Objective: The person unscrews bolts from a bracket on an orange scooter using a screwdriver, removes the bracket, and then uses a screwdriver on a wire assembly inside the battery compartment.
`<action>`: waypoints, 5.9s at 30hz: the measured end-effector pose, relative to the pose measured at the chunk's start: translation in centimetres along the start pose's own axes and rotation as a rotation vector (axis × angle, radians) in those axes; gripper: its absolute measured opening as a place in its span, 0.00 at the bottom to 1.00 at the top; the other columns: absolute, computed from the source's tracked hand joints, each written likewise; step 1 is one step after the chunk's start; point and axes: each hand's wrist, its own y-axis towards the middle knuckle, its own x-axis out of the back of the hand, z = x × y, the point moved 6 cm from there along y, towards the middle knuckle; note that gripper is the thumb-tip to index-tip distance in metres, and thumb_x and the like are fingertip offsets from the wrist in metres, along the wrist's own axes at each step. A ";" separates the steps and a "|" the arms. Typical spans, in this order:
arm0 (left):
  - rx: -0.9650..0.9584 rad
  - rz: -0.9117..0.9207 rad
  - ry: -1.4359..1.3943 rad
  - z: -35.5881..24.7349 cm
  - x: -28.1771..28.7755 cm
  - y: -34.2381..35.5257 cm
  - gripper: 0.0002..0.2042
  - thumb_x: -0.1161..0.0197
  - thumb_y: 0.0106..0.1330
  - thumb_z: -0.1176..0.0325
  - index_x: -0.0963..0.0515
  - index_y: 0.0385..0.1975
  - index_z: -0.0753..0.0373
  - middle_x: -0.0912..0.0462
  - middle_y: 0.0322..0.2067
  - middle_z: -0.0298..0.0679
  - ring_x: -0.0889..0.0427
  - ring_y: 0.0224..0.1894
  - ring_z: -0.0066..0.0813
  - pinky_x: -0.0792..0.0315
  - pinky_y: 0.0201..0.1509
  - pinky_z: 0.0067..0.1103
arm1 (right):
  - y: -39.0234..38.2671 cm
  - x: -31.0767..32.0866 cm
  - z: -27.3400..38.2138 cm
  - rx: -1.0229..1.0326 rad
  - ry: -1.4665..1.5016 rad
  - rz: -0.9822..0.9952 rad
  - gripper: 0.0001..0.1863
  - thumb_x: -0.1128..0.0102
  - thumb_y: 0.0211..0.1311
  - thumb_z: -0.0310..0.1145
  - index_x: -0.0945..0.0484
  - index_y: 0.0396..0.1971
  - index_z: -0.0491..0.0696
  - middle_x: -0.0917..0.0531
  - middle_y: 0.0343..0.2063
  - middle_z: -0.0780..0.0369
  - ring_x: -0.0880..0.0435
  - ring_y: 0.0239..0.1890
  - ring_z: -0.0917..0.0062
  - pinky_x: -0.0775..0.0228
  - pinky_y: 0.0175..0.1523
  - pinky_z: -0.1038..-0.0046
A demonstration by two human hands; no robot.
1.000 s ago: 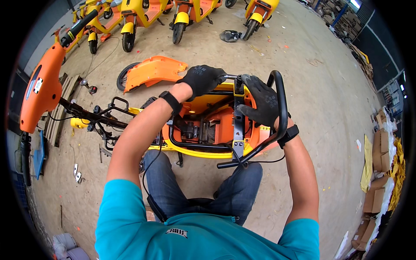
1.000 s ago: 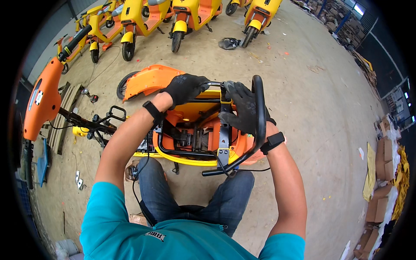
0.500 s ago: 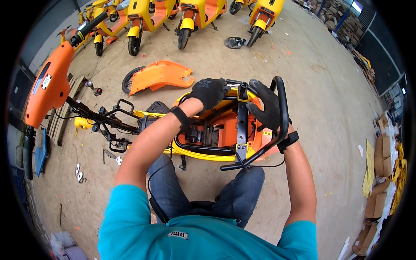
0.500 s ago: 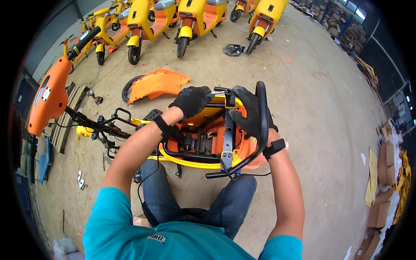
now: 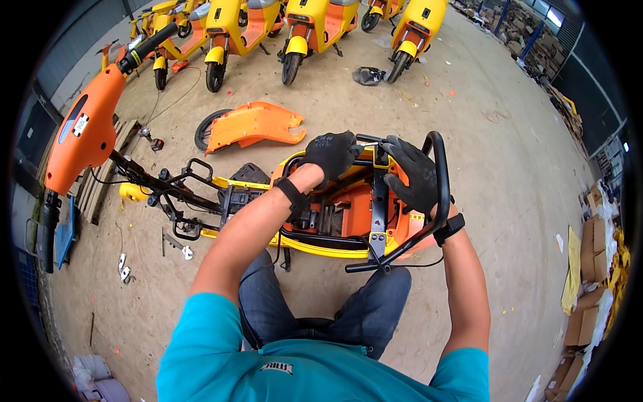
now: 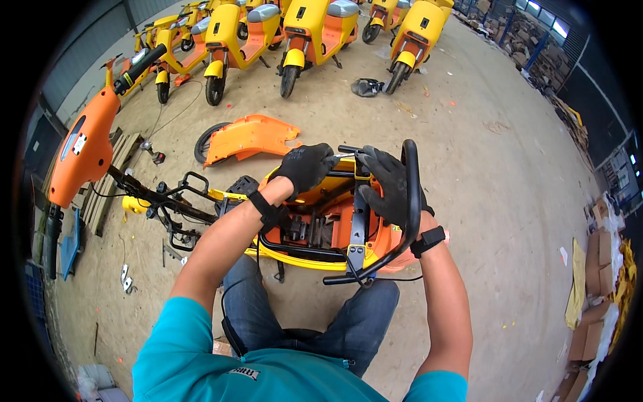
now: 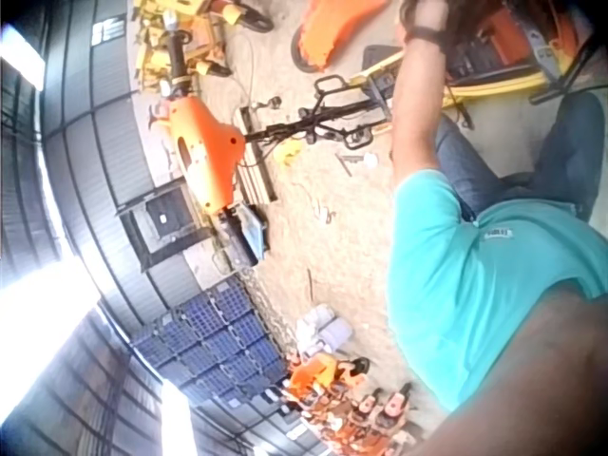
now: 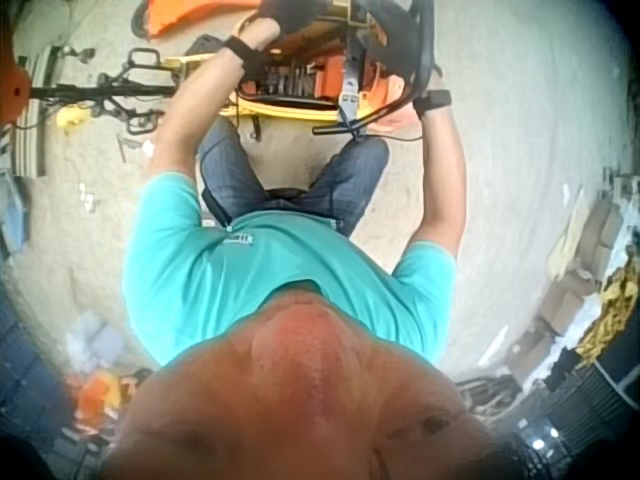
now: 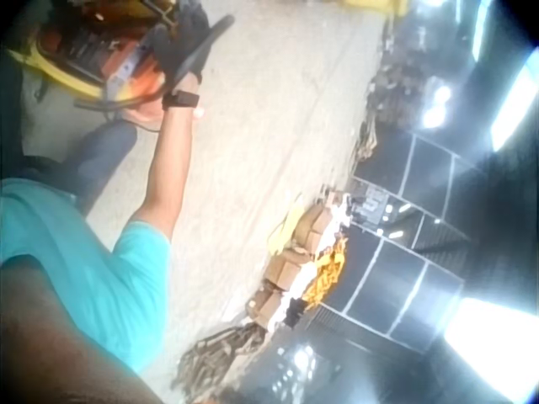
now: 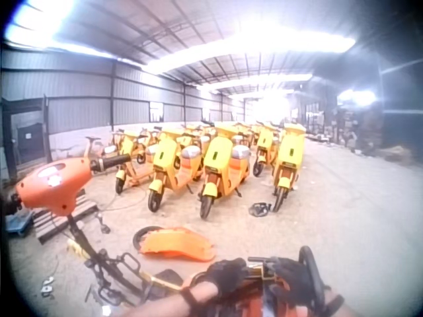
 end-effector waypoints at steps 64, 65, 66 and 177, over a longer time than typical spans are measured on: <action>-0.654 -0.068 -0.302 5.4 1.0 -6.7 0.12 0.47 0.68 0.72 0.20 0.47 0.66 0.17 0.46 0.43 0.19 0.49 0.35 0.25 0.52 0.30 | 0.5 -1.1 -0.5 0.071 -0.122 -0.048 0.26 0.43 0.57 0.22 0.24 0.59 0.47 0.20 0.56 0.54 0.22 0.60 0.62 0.30 0.65 0.66; -0.423 0.074 -0.410 6.8 2.2 -6.1 0.12 0.47 0.70 0.70 0.20 0.47 0.66 0.16 0.45 0.41 0.18 0.47 0.32 0.25 0.52 0.28 | 1.0 -1.1 0.7 -0.003 -0.162 -0.044 0.27 0.43 0.53 0.21 0.22 0.57 0.48 0.19 0.55 0.56 0.23 0.61 0.64 0.30 0.67 0.66; -0.433 0.082 -0.406 6.2 2.7 -5.8 0.12 0.47 0.70 0.70 0.20 0.47 0.66 0.16 0.45 0.41 0.18 0.47 0.32 0.25 0.52 0.28 | 0.6 -0.9 0.9 -0.013 -0.166 -0.052 0.27 0.43 0.53 0.21 0.22 0.57 0.48 0.19 0.55 0.56 0.23 0.61 0.64 0.30 0.67 0.66; -0.210 0.160 -0.100 0.9 1.0 0.3 0.12 0.45 0.71 0.59 0.21 0.42 0.60 0.16 0.37 0.51 0.17 0.40 0.48 0.26 0.42 0.36 | -0.2 0.2 -0.7 -0.133 0.036 0.016 0.25 0.41 0.61 0.28 0.26 0.60 0.45 0.21 0.56 0.52 0.23 0.60 0.59 0.31 0.64 0.63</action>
